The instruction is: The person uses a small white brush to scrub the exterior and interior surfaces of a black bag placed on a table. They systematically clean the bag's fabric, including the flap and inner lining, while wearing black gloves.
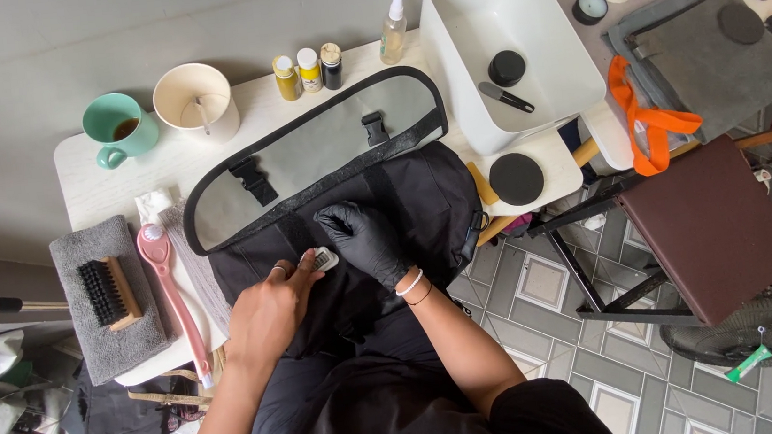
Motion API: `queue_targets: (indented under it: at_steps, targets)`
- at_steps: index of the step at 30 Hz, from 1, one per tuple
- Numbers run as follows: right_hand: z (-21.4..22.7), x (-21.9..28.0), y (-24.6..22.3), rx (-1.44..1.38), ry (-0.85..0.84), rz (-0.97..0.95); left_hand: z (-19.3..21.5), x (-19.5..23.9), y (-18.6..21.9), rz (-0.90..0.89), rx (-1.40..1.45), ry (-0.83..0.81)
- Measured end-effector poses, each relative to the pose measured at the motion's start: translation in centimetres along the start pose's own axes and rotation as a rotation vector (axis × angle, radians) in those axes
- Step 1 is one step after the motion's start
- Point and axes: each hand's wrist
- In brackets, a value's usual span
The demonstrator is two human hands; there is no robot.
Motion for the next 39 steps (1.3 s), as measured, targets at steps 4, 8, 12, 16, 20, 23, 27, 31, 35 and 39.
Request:
queue_targets:
  at_steps: [4,8,12,16,20,23,27,31,35,39]
  targets:
    - [0.0,0.1,0.2,0.027,0.019,0.017,-0.6,0.4,-0.4,0.058,-0.023,0.057]
    - [1.0,0.1,0.4,-0.052,-0.041,0.081,-1.2,3.1,-2.0,0.147,0.045,-0.03]
    - [0.9,0.2,1.0,-0.112,-0.071,0.13,-1.0,5.2,-2.7,0.18,0.026,-0.036]
    - [1.1,0.1,0.5,-0.106,-0.074,0.136,-1.7,3.6,-2.0,0.235,0.034,-0.071]
    - [0.9,0.2,0.9,-0.087,-0.077,0.127,-3.2,0.8,-1.1,0.224,0.023,0.027]
    - [1.4,0.2,0.5,-0.083,-0.077,0.117,-3.4,0.1,-1.3,0.253,0.065,0.012]
    - [2.0,0.0,-0.4,-0.104,-0.079,0.154,-0.6,1.9,-1.8,0.311,0.107,-0.083]
    - [1.4,0.0,0.3,-0.093,-0.057,0.193,0.2,5.2,-2.5,0.319,0.114,-0.031]
    - [1.7,-0.1,-0.3,-0.092,-0.074,0.162,-1.3,5.8,-2.7,0.345,0.067,0.034]
    - [1.5,0.0,0.0,-0.068,-0.049,0.183,-3.2,2.7,-2.1,0.284,-0.126,0.194]
Point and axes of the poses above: each hand's wrist, its own x-axis away from the middle knuckle, its own z-axis out of the back of the hand, y = z × x, and after that the axes turned 4 degrees about -z, right-handed
